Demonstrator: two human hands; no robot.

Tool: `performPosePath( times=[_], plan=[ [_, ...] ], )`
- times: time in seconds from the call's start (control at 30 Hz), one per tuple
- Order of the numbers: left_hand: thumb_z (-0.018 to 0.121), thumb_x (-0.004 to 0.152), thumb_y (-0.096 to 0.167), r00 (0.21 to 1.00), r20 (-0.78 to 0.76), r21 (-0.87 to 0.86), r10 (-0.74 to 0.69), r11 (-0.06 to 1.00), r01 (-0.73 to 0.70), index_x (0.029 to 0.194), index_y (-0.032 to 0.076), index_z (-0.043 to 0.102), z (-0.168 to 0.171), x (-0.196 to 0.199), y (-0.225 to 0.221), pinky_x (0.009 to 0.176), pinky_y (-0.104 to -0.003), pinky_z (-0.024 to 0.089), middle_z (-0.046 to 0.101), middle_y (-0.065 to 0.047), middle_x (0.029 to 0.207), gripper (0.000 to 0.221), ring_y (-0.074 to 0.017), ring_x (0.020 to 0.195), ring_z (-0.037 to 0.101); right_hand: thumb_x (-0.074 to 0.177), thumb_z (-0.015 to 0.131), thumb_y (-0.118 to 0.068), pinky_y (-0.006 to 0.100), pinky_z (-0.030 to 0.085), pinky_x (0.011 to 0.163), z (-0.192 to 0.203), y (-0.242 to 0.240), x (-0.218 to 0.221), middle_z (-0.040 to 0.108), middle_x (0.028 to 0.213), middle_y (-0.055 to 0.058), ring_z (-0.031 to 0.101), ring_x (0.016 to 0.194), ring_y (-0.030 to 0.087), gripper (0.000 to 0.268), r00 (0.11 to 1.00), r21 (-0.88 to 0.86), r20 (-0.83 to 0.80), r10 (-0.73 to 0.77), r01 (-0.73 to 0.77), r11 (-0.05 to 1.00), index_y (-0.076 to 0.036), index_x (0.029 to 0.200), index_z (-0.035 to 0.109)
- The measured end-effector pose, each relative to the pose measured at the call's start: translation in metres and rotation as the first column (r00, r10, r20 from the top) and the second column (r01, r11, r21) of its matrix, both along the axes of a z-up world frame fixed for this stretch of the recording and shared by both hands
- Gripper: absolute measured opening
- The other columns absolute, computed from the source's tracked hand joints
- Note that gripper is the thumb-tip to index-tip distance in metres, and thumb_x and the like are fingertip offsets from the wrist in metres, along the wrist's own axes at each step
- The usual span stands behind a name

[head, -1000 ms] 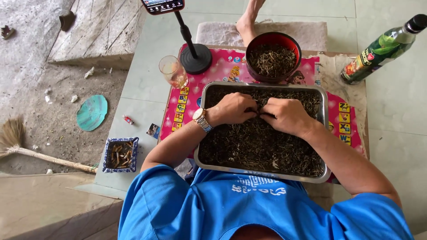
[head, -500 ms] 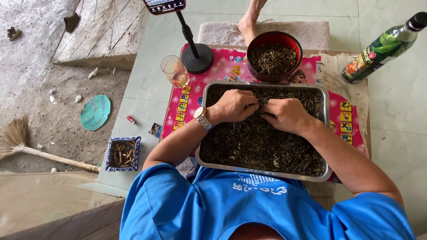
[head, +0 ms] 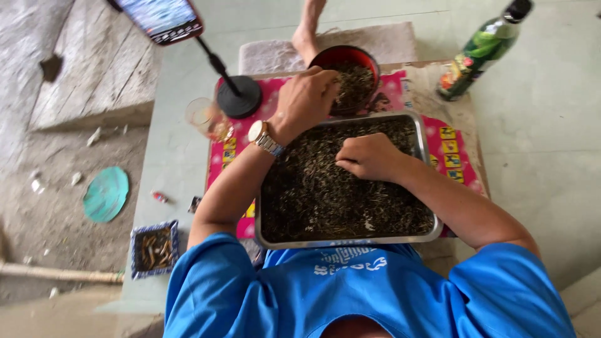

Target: Sorting through dried tea leaves in a tray to remove stems or impurities by hand.

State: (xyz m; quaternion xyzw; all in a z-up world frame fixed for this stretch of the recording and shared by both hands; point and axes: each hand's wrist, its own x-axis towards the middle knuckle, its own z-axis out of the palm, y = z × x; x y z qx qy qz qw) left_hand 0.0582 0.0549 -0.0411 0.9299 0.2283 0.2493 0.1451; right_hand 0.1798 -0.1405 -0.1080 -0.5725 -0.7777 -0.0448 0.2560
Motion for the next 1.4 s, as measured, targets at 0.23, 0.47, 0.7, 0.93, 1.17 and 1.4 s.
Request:
performPosePath(
  times=[0.23,0.47,0.7,0.93,1.17,1.4],
  plan=[
    [0.071,0.092,0.039,0.976,-0.052,0.125,-0.211,0.968,0.216,0.102,0.023,0.078,0.007,-0.055,-0.040,0.069,-0.051,0.057,0.073,-0.006,0.085,0.020,-0.0368,0.083,0.071,0.096,0.071,-0.039,0.031,0.053,0.054,0.000,0.009,0.003,0.067,0.080,-0.005,0.068,0.064,0.018,0.016,0.998,0.252,-0.043,-0.047,0.057,0.966,-0.026,0.087,0.075],
    [0.073,0.083,0.036,0.911,-0.370,-0.020,-0.183,0.982,0.189,0.108,0.022,0.076,-0.007,-0.074,-0.050,0.061,-0.042,0.056,0.076,-0.002,0.096,0.029,-0.0313,0.073,0.072,0.090,0.071,-0.011,0.028,0.057,0.052,0.058,0.065,0.045,0.068,0.086,0.005,0.064,0.060,0.017,0.009,0.979,0.323,-0.152,-0.136,0.179,0.929,-0.008,0.098,0.073],
    [0.075,0.083,0.039,0.861,-0.493,-0.024,-0.124,0.991,0.130,0.109,0.025,0.077,-0.044,-0.076,-0.048,0.060,-0.036,0.060,0.076,0.008,0.100,0.030,-0.0234,0.065,0.073,0.085,0.078,-0.013,0.025,0.052,0.042,0.041,0.055,0.020,0.067,0.078,0.003,0.062,0.051,0.013,0.015,0.988,0.196,-0.154,-0.013,0.044,0.980,-0.008,0.097,0.069],
    [0.077,0.082,0.027,0.843,-0.492,-0.122,-0.217,0.976,0.180,0.095,0.020,0.079,-0.046,-0.071,-0.053,0.050,-0.028,0.055,0.077,0.010,0.092,0.015,-0.0148,0.048,0.065,0.085,0.074,-0.026,0.043,0.059,0.061,0.020,-0.003,-0.006,0.061,0.093,0.010,0.068,0.066,0.029,0.019,0.999,-0.348,-0.017,-0.036,0.028,0.937,-0.010,0.094,0.070],
    [0.078,0.082,0.014,0.921,-0.282,-0.222,-0.269,0.952,0.210,0.087,0.011,0.078,-0.034,-0.070,-0.059,0.044,-0.027,0.047,0.072,0.005,0.079,0.006,-0.0134,0.042,0.055,0.084,0.064,-0.008,0.036,0.057,0.050,0.024,-0.008,-0.007,0.059,0.072,0.005,0.061,0.052,0.022,0.012,0.995,-0.106,-0.096,0.025,-0.035,0.994,-0.008,0.073,0.061],
    [0.077,0.080,-0.001,0.953,-0.066,-0.237,-0.297,0.932,0.274,0.093,0.004,0.078,-0.018,-0.069,-0.067,0.044,-0.027,0.042,0.074,-0.003,0.077,0.014,-0.0137,0.044,0.050,0.084,0.067,-0.008,0.034,0.051,0.044,0.022,-0.006,-0.006,0.058,0.073,0.003,0.058,0.048,0.021,0.016,0.989,0.081,-0.133,0.057,-0.046,0.996,-0.008,0.073,0.056]
  ],
)
